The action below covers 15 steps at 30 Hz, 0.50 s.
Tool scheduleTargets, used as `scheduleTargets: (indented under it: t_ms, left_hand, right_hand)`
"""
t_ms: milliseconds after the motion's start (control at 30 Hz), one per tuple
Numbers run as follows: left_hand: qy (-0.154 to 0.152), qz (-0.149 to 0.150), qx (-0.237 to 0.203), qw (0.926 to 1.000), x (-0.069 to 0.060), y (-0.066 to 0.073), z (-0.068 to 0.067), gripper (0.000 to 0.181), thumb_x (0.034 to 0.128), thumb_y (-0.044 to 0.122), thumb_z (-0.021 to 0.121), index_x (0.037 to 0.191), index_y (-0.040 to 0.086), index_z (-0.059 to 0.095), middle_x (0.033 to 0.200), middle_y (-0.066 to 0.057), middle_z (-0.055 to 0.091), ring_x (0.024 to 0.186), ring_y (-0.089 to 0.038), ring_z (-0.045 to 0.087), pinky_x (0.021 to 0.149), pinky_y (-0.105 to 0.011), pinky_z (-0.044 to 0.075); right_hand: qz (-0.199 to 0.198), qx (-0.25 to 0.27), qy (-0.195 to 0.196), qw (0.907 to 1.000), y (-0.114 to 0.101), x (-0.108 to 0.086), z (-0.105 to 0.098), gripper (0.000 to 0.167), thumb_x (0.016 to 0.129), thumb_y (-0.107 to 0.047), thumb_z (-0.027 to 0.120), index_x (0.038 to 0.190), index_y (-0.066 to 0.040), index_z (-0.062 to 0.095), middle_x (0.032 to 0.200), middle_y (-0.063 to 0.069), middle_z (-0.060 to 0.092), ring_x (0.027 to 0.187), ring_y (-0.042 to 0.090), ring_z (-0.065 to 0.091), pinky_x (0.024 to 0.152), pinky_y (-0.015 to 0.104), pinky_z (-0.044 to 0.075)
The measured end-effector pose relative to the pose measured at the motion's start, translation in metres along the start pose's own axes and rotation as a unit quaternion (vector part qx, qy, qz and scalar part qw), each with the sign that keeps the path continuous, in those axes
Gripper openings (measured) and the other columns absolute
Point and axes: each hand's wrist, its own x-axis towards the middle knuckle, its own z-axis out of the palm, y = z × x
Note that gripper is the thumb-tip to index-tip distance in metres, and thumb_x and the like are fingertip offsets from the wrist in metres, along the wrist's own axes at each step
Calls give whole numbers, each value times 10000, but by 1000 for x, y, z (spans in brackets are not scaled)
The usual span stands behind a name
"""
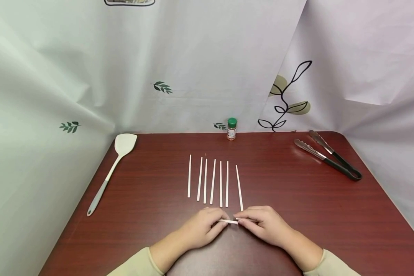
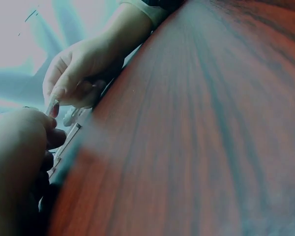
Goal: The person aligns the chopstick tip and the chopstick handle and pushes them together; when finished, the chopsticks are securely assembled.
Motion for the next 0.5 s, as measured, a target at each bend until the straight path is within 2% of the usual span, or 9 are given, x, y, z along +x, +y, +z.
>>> scheduleTargets:
  t_ms: [167, 333, 500]
  left_hand:
    - [72, -79, -171, 9998, 0, -1, 1, 61, 1065, 151, 647, 1088, 167, 701, 1017, 101, 715, 943, -8, 636, 862, -236, 529]
    - [95, -5, -112, 9999, 0, -2, 1, 57, 1065, 160, 652, 1079, 164, 707, 998, 102, 712, 933, -2, 635, 861, -215, 523]
    - [149, -21, -171, 9997, 0, -1, 1, 90, 1083, 182, 627, 1065, 150, 709, 980, 97, 699, 908, -5, 620, 843, -199, 514]
  right_hand:
    - [-55, 442, 1, 9990, -1, 2, 0, 232, 974, -28, 755, 1159, -151, 820, 998, -54, 780, 814, -21, 659, 701, 125, 516]
    - [-100, 675, 30, 9977, 0, 1, 0, 318, 908, 67, 771, 1153, -129, 819, 992, -54, 779, 803, -14, 659, 690, 127, 520]
    - [-133, 840, 131, 9963, 2, 1, 1, 297, 908, 70, 766, 1133, -115, 823, 951, -42, 778, 772, -30, 639, 659, 120, 512]
